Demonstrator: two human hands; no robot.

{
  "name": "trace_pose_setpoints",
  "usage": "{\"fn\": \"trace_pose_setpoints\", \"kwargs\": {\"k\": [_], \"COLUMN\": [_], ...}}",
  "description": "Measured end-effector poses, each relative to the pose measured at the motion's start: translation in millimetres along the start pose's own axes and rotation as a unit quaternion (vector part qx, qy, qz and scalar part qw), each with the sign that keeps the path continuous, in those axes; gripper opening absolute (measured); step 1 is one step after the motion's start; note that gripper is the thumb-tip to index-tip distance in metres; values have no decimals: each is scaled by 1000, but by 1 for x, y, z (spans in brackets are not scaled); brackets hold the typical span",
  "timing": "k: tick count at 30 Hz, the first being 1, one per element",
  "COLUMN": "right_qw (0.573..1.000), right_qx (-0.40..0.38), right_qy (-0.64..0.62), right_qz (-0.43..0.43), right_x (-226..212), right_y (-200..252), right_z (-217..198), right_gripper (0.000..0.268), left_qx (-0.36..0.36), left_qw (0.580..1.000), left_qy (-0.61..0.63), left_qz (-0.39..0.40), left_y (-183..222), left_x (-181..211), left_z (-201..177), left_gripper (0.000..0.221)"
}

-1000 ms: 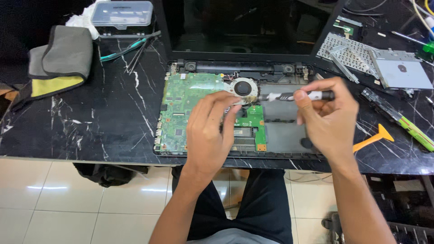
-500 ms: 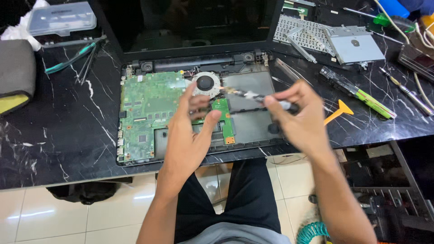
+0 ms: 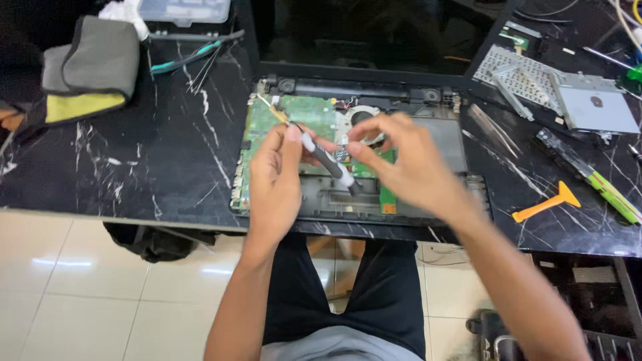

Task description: The person uses a screwdriver to remove screws from a laptop's cooling fan and heatsink assembly. They carefully detach the fan from the motherboard and lift the entire cooling unit out of the laptop chassis.

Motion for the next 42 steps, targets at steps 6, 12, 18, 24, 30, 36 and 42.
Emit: {"fn": "trace_pose_setpoints", "kwargs": {"k": [6, 12, 18, 24, 30, 36, 42], "right_qw": [962, 951, 959, 961, 950, 943, 940], "right_qx": [-162, -183, -157, -149, -158, -161, -165], "right_qy": [218, 248, 236, 233, 268, 290, 294], "right_qz": [6, 15, -12, -28, -43, -42, -44], "right_x": [7, 25, 34, 45, 41, 40, 43], "right_y": [-21, -27, -24, -24, -24, -24, -21], "right_z": [0, 2, 3, 4, 4, 5, 6], "right_gripper": [40, 43, 39, 29, 28, 29, 33], "left_qx": [17, -4, -12, -17, -17, -21, -24], "left_qw": [995, 991, 990, 989, 989, 989, 990], "left_qy": [-93, -134, -142, -149, -146, -148, -140], "left_qz": [9, 14, 18, 17, 11, 4, 0], "left_y": [3, 0, 4, 4, 5, 5, 5], "left_x": [1, -11, -13, -5, -1, -3, -6], "left_z": [-15, -16, -15, -11, -10, -10, -11], "left_gripper": [33, 34, 35, 36, 37, 37, 39]}}
Point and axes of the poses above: each hand's wrist, its own y-axis away from the middle knuckle, its own z-axis out of the palm, x = y × z, the point moved 3 cm from there along -y, towards the middle knuckle, and after that the axes turned 5 degrees about -y, right-handed, at the moved point
